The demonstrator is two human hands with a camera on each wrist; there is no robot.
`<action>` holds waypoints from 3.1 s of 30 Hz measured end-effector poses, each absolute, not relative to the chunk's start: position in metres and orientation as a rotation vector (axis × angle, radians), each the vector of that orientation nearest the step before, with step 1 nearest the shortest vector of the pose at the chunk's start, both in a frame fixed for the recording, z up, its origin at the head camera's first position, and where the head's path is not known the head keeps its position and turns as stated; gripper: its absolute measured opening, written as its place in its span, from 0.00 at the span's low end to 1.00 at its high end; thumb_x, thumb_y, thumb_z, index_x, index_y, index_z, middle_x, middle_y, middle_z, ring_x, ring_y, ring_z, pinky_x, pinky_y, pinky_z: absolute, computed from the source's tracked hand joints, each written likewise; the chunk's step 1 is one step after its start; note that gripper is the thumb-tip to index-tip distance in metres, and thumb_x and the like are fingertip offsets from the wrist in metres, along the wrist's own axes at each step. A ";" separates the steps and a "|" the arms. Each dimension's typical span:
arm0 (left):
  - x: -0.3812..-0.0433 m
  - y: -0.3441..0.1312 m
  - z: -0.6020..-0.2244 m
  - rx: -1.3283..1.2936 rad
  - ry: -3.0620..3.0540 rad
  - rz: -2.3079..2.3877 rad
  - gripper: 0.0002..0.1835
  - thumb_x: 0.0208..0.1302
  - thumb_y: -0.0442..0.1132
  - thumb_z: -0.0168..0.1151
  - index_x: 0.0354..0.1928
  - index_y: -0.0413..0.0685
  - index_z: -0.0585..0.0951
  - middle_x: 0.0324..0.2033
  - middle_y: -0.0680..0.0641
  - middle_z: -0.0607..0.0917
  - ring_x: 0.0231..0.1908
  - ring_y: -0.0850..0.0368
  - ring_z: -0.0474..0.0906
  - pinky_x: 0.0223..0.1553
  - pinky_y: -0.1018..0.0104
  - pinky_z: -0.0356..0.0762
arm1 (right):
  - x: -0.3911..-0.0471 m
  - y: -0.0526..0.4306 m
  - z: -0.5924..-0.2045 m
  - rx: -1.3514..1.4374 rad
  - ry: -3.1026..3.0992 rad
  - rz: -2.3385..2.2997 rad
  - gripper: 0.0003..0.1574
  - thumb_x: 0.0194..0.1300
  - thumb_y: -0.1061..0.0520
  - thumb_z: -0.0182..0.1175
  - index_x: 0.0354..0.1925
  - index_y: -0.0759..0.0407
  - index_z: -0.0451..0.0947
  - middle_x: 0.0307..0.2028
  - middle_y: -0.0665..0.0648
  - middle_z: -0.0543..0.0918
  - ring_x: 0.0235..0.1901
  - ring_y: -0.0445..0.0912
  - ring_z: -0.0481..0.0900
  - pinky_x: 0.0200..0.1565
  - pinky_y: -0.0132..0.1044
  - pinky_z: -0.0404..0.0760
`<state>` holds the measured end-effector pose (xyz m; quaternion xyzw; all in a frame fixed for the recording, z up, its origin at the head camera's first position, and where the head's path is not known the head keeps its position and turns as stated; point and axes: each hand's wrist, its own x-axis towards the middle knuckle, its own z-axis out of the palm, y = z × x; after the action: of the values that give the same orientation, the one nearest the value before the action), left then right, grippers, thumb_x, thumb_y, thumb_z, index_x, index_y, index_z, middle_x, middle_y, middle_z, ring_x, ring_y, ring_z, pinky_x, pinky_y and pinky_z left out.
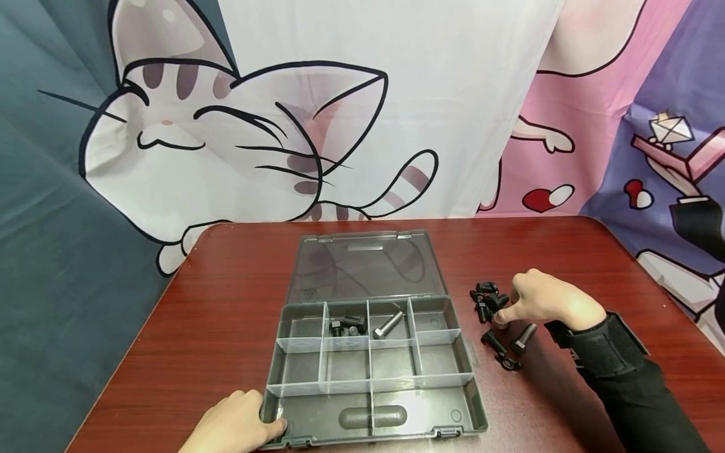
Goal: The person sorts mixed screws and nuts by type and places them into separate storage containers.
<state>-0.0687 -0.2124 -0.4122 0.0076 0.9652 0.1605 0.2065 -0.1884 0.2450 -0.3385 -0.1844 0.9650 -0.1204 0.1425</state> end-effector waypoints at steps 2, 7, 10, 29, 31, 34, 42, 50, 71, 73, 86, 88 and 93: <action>-0.069 -0.212 -0.412 0.023 2.693 0.440 0.22 0.43 0.56 0.66 0.22 0.43 0.75 0.19 0.50 0.73 0.20 0.54 0.70 0.24 0.53 0.68 | -0.189 0.243 -0.337 -0.533 2.786 -0.350 0.31 0.43 0.44 0.68 0.07 0.49 0.56 0.10 0.42 0.49 0.12 0.37 0.46 0.16 0.32 0.49; -0.069 -0.211 -0.412 0.016 2.680 0.443 0.22 0.44 0.55 0.66 0.22 0.43 0.74 0.19 0.50 0.72 0.20 0.54 0.69 0.23 0.53 0.68 | -0.190 0.239 -0.332 -0.536 2.794 -0.348 0.32 0.43 0.43 0.69 0.07 0.49 0.56 0.10 0.42 0.49 0.13 0.37 0.45 0.16 0.32 0.49; -0.069 -0.211 -0.411 0.011 2.674 0.452 0.22 0.44 0.55 0.66 0.22 0.43 0.74 0.18 0.50 0.72 0.20 0.55 0.69 0.23 0.54 0.67 | -0.192 0.237 -0.331 -0.544 2.798 -0.347 0.32 0.44 0.43 0.68 0.07 0.49 0.56 0.10 0.42 0.48 0.13 0.37 0.44 0.16 0.32 0.48; -0.068 -0.213 -0.412 0.024 2.708 0.434 0.22 0.43 0.56 0.66 0.23 0.43 0.75 0.19 0.50 0.73 0.21 0.53 0.70 0.24 0.52 0.68 | -0.198 0.212 -0.325 -0.617 2.796 -0.346 0.32 0.45 0.43 0.66 0.04 0.47 0.55 0.07 0.41 0.50 0.09 0.36 0.47 0.15 0.30 0.50; -0.068 -0.213 -0.413 0.027 2.708 0.432 0.22 0.43 0.56 0.66 0.23 0.43 0.75 0.20 0.50 0.73 0.21 0.53 0.70 0.24 0.52 0.68 | -0.198 0.210 -0.325 -0.625 2.806 -0.335 0.33 0.45 0.43 0.66 0.04 0.47 0.54 0.07 0.41 0.49 0.09 0.36 0.47 0.15 0.30 0.50; -0.068 -0.214 -0.413 0.032 2.718 0.428 0.22 0.43 0.56 0.66 0.22 0.43 0.74 0.19 0.50 0.73 0.21 0.53 0.70 0.24 0.52 0.68 | -0.199 0.205 -0.324 -0.631 2.815 -0.322 0.33 0.44 0.43 0.66 0.04 0.47 0.54 0.07 0.41 0.49 0.10 0.36 0.48 0.15 0.30 0.50; -0.068 -0.213 -0.412 0.038 2.719 0.425 0.22 0.43 0.56 0.66 0.22 0.43 0.74 0.19 0.50 0.72 0.21 0.54 0.69 0.24 0.53 0.68 | -0.200 0.189 -0.324 -0.630 2.804 -0.318 0.31 0.45 0.45 0.65 0.04 0.48 0.55 0.08 0.42 0.49 0.12 0.36 0.45 0.16 0.31 0.48; -0.067 -0.213 -0.412 0.037 2.719 0.435 0.22 0.43 0.55 0.66 0.22 0.43 0.74 0.19 0.50 0.72 0.21 0.54 0.69 0.24 0.53 0.68 | -0.201 0.177 -0.324 -0.651 2.813 -0.294 0.33 0.44 0.43 0.66 0.05 0.49 0.54 0.09 0.42 0.48 0.13 0.37 0.46 0.16 0.32 0.49; -0.067 -0.213 -0.413 0.036 2.712 0.444 0.21 0.43 0.55 0.66 0.22 0.43 0.74 0.18 0.50 0.72 0.20 0.54 0.69 0.24 0.53 0.68 | -0.201 0.140 -0.318 -0.712 2.825 -0.224 0.28 0.41 0.43 0.68 0.08 0.53 0.62 0.11 0.46 0.58 0.14 0.41 0.60 0.17 0.33 0.61; -0.067 -0.213 -0.414 0.038 2.714 0.443 0.21 0.43 0.56 0.66 0.21 0.44 0.74 0.18 0.50 0.72 0.20 0.54 0.69 0.23 0.53 0.68 | -0.201 0.137 -0.318 -0.715 2.819 -0.218 0.28 0.41 0.43 0.68 0.08 0.53 0.62 0.11 0.46 0.59 0.14 0.41 0.61 0.17 0.33 0.61; -0.067 -0.212 -0.413 0.037 2.732 0.433 0.22 0.42 0.56 0.67 0.21 0.44 0.74 0.18 0.50 0.72 0.20 0.53 0.69 0.24 0.53 0.68 | -0.200 0.120 -0.317 -0.771 2.808 -0.224 0.31 0.44 0.44 0.66 0.08 0.50 0.54 0.11 0.44 0.51 0.13 0.39 0.53 0.18 0.32 0.57; -0.067 -0.212 -0.413 0.034 2.721 0.436 0.22 0.43 0.56 0.67 0.21 0.44 0.74 0.18 0.50 0.72 0.20 0.53 0.69 0.24 0.53 0.68 | -0.199 0.117 -0.317 -0.783 2.806 -0.235 0.31 0.44 0.45 0.66 0.08 0.50 0.54 0.12 0.44 0.50 0.13 0.39 0.52 0.18 0.32 0.56; -0.068 -0.213 -0.413 0.030 2.703 0.441 0.22 0.43 0.56 0.66 0.21 0.43 0.74 0.18 0.50 0.72 0.20 0.53 0.69 0.24 0.52 0.68 | -0.198 0.110 -0.317 -0.789 2.796 -0.218 0.30 0.44 0.45 0.66 0.09 0.50 0.55 0.12 0.45 0.53 0.14 0.40 0.54 0.19 0.33 0.58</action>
<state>-0.0676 -0.2126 -0.4135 0.0108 0.9669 0.1578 0.2000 -0.1978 0.1105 -0.3169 -0.2691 0.9535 -0.0744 0.1140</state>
